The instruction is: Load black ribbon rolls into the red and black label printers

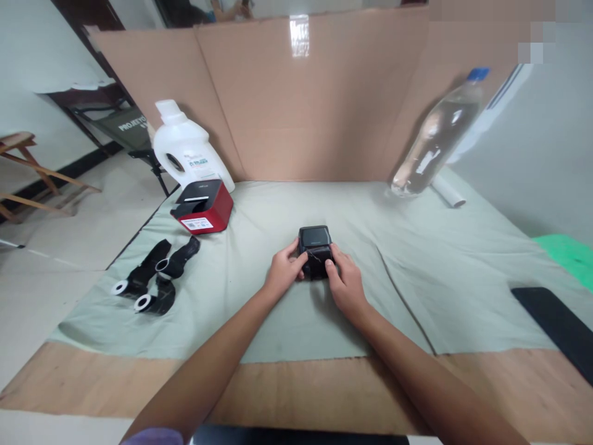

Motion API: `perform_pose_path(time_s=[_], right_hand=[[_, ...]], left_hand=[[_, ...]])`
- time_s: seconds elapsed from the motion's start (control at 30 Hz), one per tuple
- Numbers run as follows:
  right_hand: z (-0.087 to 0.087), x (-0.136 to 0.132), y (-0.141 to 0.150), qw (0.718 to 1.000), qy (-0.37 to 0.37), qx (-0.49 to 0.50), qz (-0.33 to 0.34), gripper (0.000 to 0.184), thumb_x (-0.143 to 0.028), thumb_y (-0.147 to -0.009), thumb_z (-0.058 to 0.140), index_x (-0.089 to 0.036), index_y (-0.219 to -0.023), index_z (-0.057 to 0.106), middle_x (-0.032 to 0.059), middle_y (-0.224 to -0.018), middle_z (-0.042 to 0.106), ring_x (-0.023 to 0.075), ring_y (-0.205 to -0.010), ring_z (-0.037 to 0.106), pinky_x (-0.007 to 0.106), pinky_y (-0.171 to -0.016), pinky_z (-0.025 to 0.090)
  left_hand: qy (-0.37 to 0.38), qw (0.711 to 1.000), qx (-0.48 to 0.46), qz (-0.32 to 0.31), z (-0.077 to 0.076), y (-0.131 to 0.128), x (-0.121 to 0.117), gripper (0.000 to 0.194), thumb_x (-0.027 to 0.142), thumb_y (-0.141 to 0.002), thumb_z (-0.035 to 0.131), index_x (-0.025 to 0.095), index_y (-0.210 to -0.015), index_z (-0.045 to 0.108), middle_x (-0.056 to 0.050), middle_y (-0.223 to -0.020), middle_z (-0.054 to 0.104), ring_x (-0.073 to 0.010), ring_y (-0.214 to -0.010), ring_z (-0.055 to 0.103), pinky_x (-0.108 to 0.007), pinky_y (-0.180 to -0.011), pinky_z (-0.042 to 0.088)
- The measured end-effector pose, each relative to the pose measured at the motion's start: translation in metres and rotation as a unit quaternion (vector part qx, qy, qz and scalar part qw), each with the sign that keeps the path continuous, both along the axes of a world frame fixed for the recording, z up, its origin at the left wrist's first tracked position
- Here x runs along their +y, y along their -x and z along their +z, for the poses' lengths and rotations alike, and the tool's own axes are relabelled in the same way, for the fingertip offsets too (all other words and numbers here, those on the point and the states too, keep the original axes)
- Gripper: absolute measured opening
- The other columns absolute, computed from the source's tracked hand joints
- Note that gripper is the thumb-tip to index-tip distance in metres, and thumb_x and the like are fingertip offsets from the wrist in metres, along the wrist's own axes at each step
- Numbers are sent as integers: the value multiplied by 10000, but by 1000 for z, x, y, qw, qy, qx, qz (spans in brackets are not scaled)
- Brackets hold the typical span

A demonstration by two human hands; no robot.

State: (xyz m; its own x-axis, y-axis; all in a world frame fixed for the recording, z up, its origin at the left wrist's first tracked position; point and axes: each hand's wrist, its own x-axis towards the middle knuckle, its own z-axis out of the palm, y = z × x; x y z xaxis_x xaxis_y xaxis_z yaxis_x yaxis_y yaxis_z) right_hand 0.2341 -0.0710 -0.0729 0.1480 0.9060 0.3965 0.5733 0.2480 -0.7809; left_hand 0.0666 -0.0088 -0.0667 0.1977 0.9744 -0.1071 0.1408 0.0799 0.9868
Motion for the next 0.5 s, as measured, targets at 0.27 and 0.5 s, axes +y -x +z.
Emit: perform_pose_path(time_s=[0.27, 0.5], right_hand=[[-3, 1, 1, 1000, 3, -28, 6, 566, -421, -1008, 419, -137, -1483, 537, 175, -1490, 566, 342, -1389, 495, 593, -1138, 388], [-4, 2, 1, 1000, 19, -17, 7, 598, -436, -997, 444, -136, -1510, 508, 164, -1526, 530, 337, -1321, 520, 578, -1113, 418]], left_hand=[[-8, 999, 23, -32, 1, 2, 4, 767, 305, -859, 701, 68, -1541, 442, -4, -651, 685, -108, -441, 526, -229, -481, 455], [-38, 996, 76, -39, 1, 5, 1, 755, 340, -878, 680, 97, -1552, 439, 46, -527, 588, -128, -441, 532, -236, -518, 456]])
